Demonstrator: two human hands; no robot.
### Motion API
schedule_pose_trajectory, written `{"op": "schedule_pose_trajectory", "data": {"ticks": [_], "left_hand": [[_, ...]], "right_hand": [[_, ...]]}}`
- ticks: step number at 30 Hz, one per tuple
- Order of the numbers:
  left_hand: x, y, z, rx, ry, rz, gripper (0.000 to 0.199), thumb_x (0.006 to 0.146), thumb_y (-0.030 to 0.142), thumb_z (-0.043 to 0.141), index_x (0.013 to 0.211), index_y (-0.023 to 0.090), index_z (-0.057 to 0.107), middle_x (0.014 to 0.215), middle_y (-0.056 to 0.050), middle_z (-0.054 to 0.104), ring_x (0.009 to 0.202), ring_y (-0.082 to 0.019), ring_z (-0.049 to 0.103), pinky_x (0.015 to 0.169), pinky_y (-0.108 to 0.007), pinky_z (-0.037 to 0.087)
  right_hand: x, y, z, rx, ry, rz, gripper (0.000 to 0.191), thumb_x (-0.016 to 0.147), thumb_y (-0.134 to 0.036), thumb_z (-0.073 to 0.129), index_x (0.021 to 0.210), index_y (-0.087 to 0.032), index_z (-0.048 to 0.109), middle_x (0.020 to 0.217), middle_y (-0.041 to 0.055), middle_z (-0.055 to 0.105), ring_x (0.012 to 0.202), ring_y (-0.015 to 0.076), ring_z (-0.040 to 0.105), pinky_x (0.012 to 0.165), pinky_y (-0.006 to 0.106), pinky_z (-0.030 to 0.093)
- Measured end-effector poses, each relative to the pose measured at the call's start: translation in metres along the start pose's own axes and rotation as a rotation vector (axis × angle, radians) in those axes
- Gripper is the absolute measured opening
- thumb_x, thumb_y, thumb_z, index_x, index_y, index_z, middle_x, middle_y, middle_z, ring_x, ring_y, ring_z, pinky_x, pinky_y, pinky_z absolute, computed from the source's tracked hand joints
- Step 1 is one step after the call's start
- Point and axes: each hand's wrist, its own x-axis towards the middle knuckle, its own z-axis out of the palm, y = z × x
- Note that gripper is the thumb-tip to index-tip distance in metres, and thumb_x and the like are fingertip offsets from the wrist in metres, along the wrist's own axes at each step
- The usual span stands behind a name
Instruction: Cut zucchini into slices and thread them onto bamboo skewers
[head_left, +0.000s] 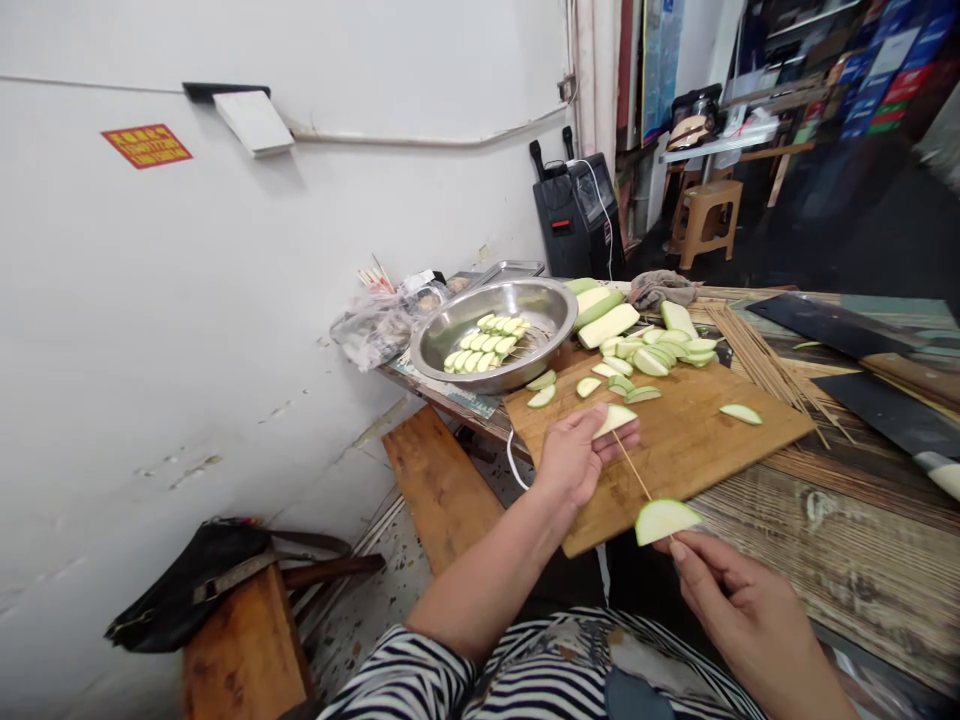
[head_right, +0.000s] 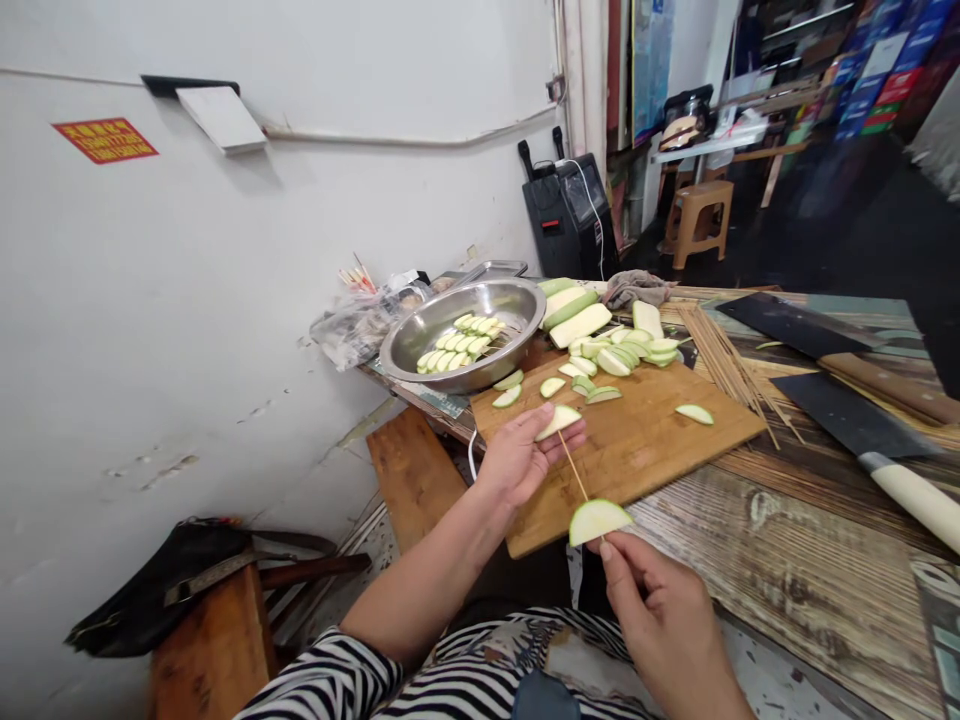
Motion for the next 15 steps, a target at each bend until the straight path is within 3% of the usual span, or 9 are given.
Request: {"op": "schedule_pose_trajectory", "data": {"ticks": [4,9,11,15], "left_hand": [[-0.001,-0.002,0.001,0.013,-0.006,-0.019,0.01,0.082,0.016,0.059,0.077,0.008,0.063,0.08,-0.011,0.069,0.08,-0.023,0.07,0.091,-0.046,0.05],[0.0,-0.003,0.002,0.016,-0.007,-0.045,0.009,0.081,0.018,0.06,0.078,0.01,0.063,0.082,-0.011,0.069,0.081,-0.022,0.069,0.092,-0.045,0.05],[0.001,-0.003,0.002,0.002,-0.005,-0.046,0.01,0.082,0.017,0.059,0.078,0.009,0.063,0.081,-0.011,0.069,0.082,-0.023,0.069,0.091,-0.046,0.05],[0.004,-0.004,0.003,0.001,0.023,-0.043,0.01,0.083,0.015,0.057,0.077,0.009,0.062,0.079,-0.01,0.069,0.079,-0.022,0.069,0.09,-0.047,0.051]], "right_hand": [[0.001,-0.001,0.003,0.136,0.0,0.103,0.035,0.077,-0.051,0.061,0.086,-0.018,0.067,0.052,-0.0032,0.046,0.045,0.0098,0.035,0.04,0.022,0.027],[0.002,-0.01,0.009,0.484,-0.133,0.306,0.038,0.076,-0.054,0.062,0.087,-0.017,0.063,0.044,-0.0109,0.03,0.034,0.0032,0.018,0.034,0.017,0.013],[0.004,-0.012,0.011,0.589,-0.131,0.345,0.038,0.076,-0.054,0.063,0.087,-0.017,0.062,0.043,-0.0125,0.028,0.031,0.0015,0.012,0.032,0.017,0.009],[0.011,-0.007,0.015,0.464,-0.045,0.26,0.04,0.073,-0.054,0.065,0.085,-0.016,0.063,0.043,-0.0111,0.029,0.034,0.0038,0.02,0.033,0.017,0.015]]}}
